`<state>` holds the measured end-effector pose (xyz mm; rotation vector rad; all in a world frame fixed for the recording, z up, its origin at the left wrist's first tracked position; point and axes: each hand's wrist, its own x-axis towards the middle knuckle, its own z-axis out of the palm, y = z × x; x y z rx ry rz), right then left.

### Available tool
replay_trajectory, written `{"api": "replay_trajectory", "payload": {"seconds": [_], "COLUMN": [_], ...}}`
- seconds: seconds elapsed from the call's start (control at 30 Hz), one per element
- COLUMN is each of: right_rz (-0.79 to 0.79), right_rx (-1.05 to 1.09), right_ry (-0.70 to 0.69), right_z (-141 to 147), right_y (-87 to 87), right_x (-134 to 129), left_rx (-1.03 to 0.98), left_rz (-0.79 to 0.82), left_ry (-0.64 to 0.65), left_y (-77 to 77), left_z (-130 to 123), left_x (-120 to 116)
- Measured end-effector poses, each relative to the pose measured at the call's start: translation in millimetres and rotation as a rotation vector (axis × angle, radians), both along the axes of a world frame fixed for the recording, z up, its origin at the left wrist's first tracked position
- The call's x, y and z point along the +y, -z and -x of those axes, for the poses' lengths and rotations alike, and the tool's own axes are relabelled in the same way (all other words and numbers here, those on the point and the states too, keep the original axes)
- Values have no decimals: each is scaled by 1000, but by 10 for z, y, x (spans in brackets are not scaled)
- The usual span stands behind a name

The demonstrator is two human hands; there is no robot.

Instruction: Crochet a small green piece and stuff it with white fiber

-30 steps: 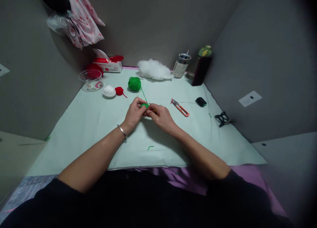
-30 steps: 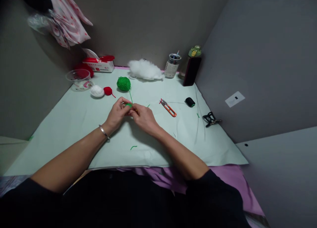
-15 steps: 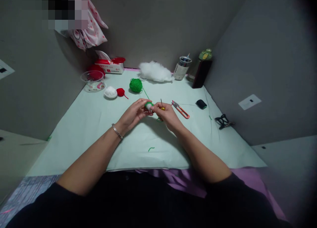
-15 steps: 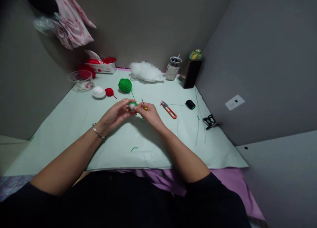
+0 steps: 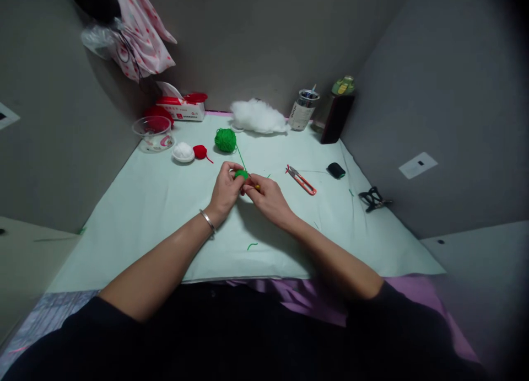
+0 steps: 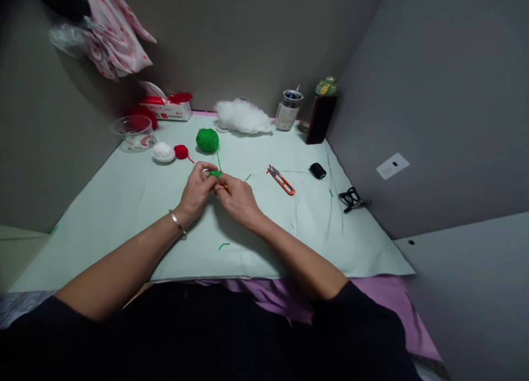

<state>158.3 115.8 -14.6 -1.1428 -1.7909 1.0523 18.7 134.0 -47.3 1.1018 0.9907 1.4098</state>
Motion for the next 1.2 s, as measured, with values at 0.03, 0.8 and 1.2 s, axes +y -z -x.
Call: {"api": "replay_trajectory", "payload": {"seconds": [0.03, 0.8, 1.2], "right_rz": [-14, 184, 472], "right_rx": [-9, 58, 316], "right_ry": [6, -154, -248], "right_z": [17, -296, -219], "right_y": [5, -55, -37], "right_x": [-17, 211, 153], "left_rx": [9, 212, 230], "left_rz": [-13, -318, -222], "left_ry": [-22, -120, -46], "left_y": [9, 46, 26], "left_z": [2, 220, 141], "left_x": [5, 128, 33]}}
